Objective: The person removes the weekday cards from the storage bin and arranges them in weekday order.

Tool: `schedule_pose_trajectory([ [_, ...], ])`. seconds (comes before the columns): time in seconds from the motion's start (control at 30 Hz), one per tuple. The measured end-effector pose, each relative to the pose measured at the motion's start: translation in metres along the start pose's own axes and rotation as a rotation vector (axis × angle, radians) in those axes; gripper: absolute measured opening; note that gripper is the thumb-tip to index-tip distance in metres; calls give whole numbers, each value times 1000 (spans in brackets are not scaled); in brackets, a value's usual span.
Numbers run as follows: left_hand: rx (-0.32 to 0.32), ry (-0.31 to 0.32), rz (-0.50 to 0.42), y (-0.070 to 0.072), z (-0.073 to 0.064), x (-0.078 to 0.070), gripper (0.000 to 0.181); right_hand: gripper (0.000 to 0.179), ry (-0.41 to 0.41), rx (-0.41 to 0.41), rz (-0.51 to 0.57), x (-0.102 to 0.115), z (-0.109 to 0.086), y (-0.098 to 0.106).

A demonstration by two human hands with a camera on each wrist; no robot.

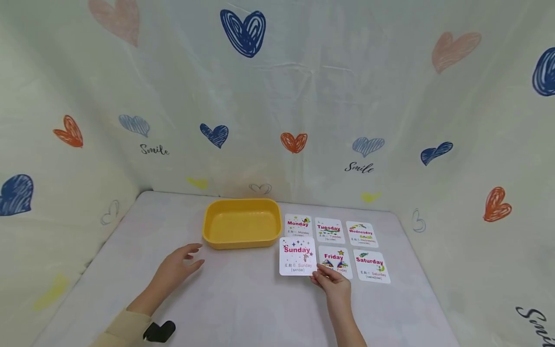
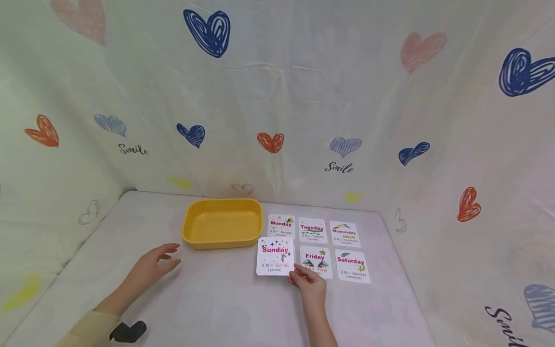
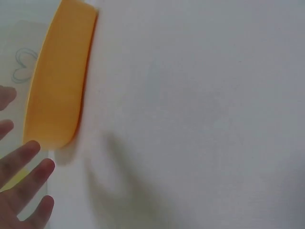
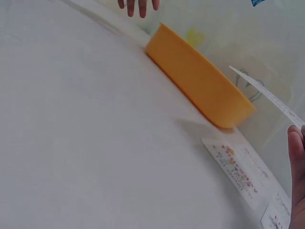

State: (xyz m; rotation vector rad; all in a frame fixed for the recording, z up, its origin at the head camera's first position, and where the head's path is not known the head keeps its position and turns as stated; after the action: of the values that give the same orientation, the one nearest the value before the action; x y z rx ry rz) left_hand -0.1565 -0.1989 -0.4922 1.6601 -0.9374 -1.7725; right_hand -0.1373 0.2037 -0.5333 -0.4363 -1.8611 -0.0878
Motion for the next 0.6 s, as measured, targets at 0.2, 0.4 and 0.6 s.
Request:
schedule_pose_trajectory([
  [0.2, 27, -39, 75, -2, -17, 5, 45, 30, -67, -20, -22, -17, -13, 13],
  [0.4, 64, -59, 125, -6, -28, 14, 44, 29, -95, -37, -72, -26, -27, 25],
  [0.6, 70, -74, 142, -9, -36, 20, 42, 31, -114, -36, -153, -35, -37, 40],
])
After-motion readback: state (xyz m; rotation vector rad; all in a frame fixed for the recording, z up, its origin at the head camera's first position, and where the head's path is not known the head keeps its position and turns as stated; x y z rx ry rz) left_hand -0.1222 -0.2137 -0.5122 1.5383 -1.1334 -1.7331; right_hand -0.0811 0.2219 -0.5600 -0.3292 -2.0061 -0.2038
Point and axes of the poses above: each hand's wrist, its own z-axis towards the middle knuckle, its own y-axis out of the back of the hand, x = y × z, the point moved 1 cm from there along z, towards the middle knuckle, and after that the axes turned 8 degrees about -y, right-handed, at the moved point
